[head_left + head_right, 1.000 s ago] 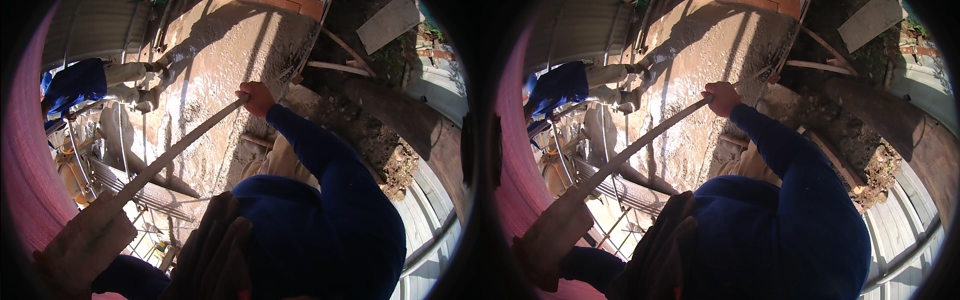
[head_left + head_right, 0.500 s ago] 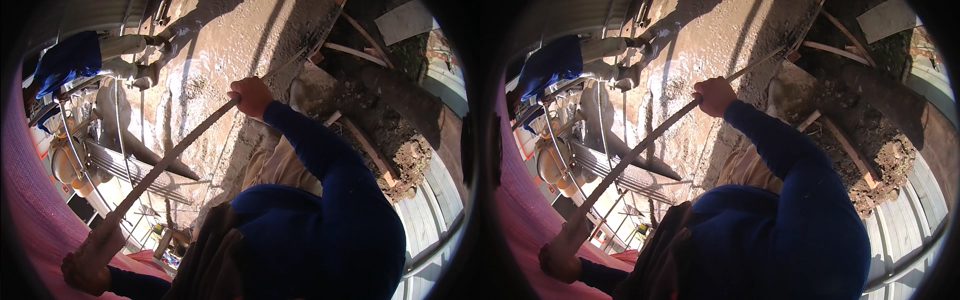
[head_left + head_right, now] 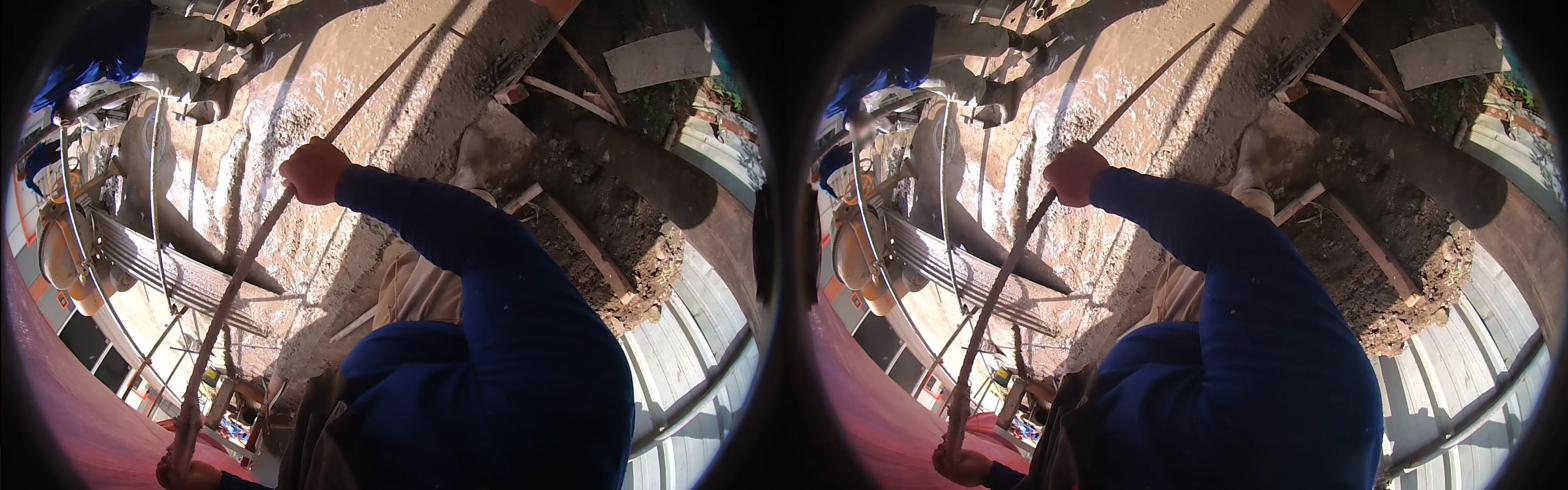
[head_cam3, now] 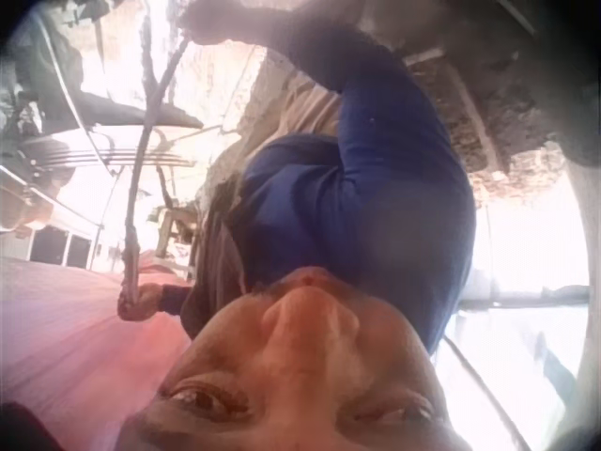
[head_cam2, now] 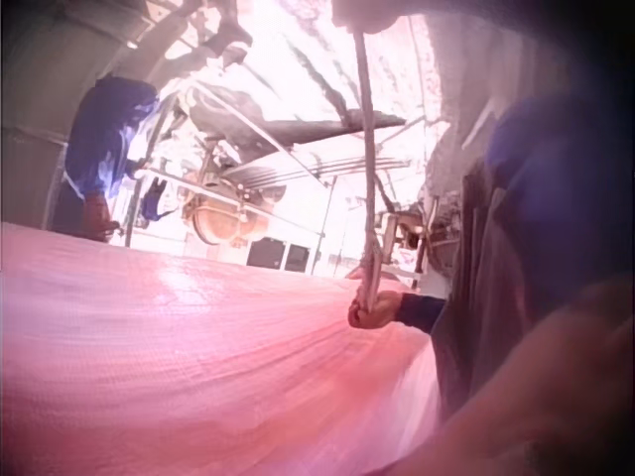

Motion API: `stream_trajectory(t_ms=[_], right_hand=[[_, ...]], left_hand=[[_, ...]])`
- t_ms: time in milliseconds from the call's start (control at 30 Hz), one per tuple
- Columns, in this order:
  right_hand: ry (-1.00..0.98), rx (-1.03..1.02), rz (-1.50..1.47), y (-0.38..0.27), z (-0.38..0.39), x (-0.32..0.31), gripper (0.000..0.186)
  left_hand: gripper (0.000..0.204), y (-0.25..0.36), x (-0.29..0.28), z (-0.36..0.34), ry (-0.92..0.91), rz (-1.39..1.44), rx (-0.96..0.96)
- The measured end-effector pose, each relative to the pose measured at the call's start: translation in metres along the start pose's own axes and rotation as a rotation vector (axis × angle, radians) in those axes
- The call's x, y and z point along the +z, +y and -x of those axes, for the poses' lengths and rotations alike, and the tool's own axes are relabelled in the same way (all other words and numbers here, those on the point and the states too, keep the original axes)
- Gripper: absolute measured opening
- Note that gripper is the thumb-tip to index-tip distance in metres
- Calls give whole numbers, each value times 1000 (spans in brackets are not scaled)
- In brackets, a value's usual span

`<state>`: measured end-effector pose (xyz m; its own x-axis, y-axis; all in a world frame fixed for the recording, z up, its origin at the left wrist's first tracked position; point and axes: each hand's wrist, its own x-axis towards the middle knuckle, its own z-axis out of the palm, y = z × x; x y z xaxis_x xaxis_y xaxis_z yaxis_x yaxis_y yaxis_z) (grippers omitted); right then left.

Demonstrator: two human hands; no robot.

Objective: The person uses a long straight edge to level and smooth a freshly poured concrete slab. They repeatedly drag the tool across the surface to distribute the wet concrete evenly.

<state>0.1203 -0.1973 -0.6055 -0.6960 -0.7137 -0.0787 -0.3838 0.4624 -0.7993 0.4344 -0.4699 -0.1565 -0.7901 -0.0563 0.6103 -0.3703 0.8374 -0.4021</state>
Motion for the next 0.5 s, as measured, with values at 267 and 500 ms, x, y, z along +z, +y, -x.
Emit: stream_trajectory(t_ms=[267,500], right_hand=[[-165,-6,101,53,-46,19,14],[-197,88,133,130,30,-7,11]], left_hand=[[30,9,19,70,-206,-137,71],[33,56,63,82,-28,890,-641]])
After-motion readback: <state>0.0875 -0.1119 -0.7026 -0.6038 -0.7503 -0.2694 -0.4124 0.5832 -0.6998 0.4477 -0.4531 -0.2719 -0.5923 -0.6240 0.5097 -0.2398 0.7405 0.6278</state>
